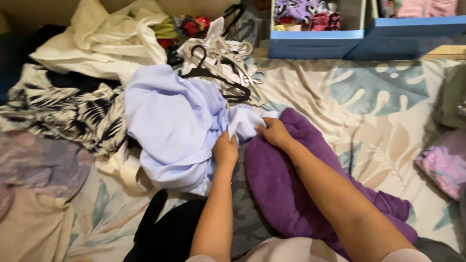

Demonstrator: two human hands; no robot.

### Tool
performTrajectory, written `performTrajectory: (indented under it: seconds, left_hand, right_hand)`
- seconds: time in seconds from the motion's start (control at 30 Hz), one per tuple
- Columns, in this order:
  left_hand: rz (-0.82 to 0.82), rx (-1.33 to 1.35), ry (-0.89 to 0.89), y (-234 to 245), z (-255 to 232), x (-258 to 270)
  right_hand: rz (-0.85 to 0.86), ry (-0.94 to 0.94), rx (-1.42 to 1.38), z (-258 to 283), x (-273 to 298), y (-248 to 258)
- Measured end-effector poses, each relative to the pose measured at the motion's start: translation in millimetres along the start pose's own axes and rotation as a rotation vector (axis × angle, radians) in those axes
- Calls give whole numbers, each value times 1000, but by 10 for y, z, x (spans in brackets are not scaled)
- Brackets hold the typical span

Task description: The person sorts through a pile of laundry on the floor, folding small items and placing them into open plastic storage drawers.

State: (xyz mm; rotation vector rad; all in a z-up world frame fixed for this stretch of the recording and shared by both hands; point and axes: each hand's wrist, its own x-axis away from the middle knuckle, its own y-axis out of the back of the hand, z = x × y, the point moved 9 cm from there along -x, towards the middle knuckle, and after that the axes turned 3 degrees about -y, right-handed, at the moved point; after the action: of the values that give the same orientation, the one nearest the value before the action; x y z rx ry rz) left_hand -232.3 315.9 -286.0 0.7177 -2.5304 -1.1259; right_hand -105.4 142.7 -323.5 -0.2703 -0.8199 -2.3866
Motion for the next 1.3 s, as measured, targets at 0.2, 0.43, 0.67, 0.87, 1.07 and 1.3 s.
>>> performTrajectory:
  seconds: [0.2, 0.43, 0.67, 0.87, 1.07, 1.3]
  left_hand:
    - [-147, 543, -341, 823, -1247, -243]
    - [22, 831, -692, 1725, -3303, -96]
    - [94, 185, -1131, 1984, -4537, 295]
    - [-45, -151, -1062, 1389, -4647, 15]
    - [-346, -30, -1199, 1458, -4982, 83]
    - [-132, 557, -1280, 1737, -4734, 536]
  right_hand:
    - [-157, 151, -574, 716, 371, 878]
    - [-404, 623, -850, 1883, 1692, 2680]
    - [-644, 1012, -847, 2111, 2906, 4033]
    - [-889, 974, -851, 1396, 3283, 4553]
    - [-1136, 896, -993, 697, 3674, 5009]
    - [-1355, 631, -310, 498, 4648, 4565]
